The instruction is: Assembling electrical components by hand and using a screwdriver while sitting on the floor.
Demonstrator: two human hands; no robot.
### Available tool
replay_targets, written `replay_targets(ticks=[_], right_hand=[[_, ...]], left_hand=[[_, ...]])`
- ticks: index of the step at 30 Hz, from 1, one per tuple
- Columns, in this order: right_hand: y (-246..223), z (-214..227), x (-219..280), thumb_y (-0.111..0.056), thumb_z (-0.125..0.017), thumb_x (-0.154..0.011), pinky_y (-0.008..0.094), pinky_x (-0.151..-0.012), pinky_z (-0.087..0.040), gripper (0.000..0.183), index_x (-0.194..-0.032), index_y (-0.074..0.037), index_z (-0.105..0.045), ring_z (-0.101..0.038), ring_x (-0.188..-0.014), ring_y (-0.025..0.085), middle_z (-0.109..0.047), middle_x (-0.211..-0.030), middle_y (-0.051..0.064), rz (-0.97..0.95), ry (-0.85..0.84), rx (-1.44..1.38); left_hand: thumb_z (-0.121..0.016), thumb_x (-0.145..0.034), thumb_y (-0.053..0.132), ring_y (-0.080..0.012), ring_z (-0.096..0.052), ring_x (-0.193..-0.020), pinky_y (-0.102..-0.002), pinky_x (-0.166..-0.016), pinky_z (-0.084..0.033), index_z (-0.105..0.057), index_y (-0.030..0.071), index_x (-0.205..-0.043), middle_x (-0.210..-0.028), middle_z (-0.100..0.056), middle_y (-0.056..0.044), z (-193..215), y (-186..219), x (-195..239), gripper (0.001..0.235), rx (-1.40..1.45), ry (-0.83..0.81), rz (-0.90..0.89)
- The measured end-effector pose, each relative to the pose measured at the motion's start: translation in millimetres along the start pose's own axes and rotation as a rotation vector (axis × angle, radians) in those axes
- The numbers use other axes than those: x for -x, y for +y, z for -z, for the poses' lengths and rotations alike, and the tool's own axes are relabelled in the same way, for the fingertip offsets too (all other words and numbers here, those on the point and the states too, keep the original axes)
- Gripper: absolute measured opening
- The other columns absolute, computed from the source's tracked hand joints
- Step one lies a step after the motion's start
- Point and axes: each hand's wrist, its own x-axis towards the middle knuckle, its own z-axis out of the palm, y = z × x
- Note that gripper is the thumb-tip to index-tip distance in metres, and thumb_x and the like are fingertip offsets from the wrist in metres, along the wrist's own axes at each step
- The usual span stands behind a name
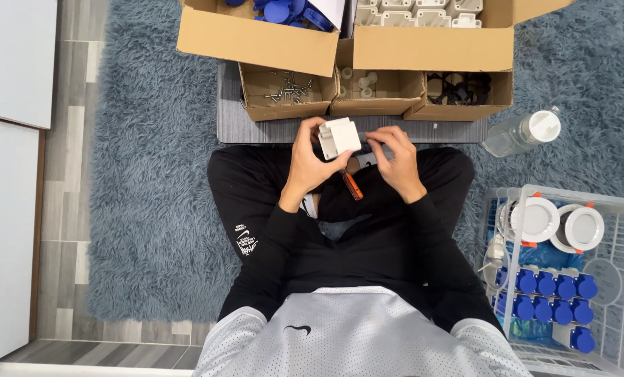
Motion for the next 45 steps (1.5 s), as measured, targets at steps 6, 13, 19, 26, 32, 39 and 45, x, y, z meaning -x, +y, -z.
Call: replay_targets(ticks=[6,13,19,26,32,39,45], right_hand=[[4,-2,3,0.002,-0.079,-0.104,0.039,-0.087,-0.056,0.015,-0.116,-0.008,-0.083,-0.075,-0.094,0.030,-0.075,-0.104,0.008,-0.016,0.011,-0.033],[4,0,2,0.002,-0.079,-0.104,0.039,-0.086,-0.056,0.016,-0.116,-0.008,-0.083,-0.076,-0.095,0.030,-0.076,-0.104,0.008,-0.023,0.020,-0.061],[-17,8,-7,0.002,-0.077,-0.106,0.040,-0.085,-0.058,0.014,-0.116,-0.005,-0.082,-0.075,-0.095,0.028,-0.075,-0.104,0.012,-0.109,0.027,-0.208],[-18,6,-6,0.004,-0.075,-0.107,0.039,-0.088,-0.059,0.013,-0.118,0.000,-0.081,-0.074,-0.100,0.026,-0.073,-0.107,0.015,-0.168,0.070,-0.291],[-9,6,-7,0.006,-0.071,-0.109,0.036,-0.085,-0.061,0.014,-0.121,0.003,-0.078,-0.074,-0.098,0.023,-0.069,-0.110,0.014,-0.206,0.084,-0.314],[-6,4,-6,0.005,-0.072,-0.109,0.034,-0.085,-0.061,0.014,-0.122,0.002,-0.079,-0.072,-0.100,0.021,-0.064,-0.111,0.012,-0.210,0.091,-0.287],[-11,5,-11,0.006,-0.071,-0.110,0.036,-0.081,-0.063,0.015,-0.123,0.004,-0.078,-0.073,-0.093,0.023,-0.063,-0.110,0.016,-0.197,0.105,-0.286]], left_hand=[[-0.103,-0.076,0.028,-0.0322,-0.067,-0.121,-0.046,-0.100,-0.055,-0.044,0.010,-0.137,-0.138,-0.063,-0.018,2,2,1,0.086,0.283,-0.100,0.026],[-0.103,-0.076,0.027,-0.0215,-0.057,-0.125,-0.043,-0.113,-0.049,-0.066,0.020,-0.151,-0.133,-0.052,-0.006,8,12,-8,0.085,0.129,-0.154,-0.097],[-0.103,-0.079,0.023,-0.0308,-0.063,-0.128,-0.048,-0.111,-0.052,-0.066,0.015,-0.127,-0.141,-0.055,-0.011,9,23,-12,0.062,0.123,-0.108,-0.157],[-0.103,-0.081,0.022,-0.0327,-0.072,-0.126,-0.046,-0.105,-0.056,-0.058,0.013,-0.106,-0.137,-0.072,-0.011,5,22,-20,0.053,0.107,-0.079,-0.267],[-0.103,-0.079,0.014,-0.0341,-0.071,-0.127,-0.050,-0.108,-0.057,-0.070,0.011,-0.130,-0.138,-0.071,-0.012,5,13,-22,0.061,0.026,-0.105,-0.287],[-0.103,-0.080,0.019,-0.0337,-0.071,-0.127,-0.048,-0.108,-0.057,-0.073,0.011,-0.134,-0.138,-0.071,-0.012,-1,-2,-20,0.062,0.010,-0.096,-0.287],[-0.103,-0.081,0.019,-0.0352,-0.072,-0.126,-0.049,-0.107,-0.058,-0.072,0.010,-0.135,-0.136,-0.071,-0.012,-2,-2,-22,0.064,0.010,-0.083,-0.316]])
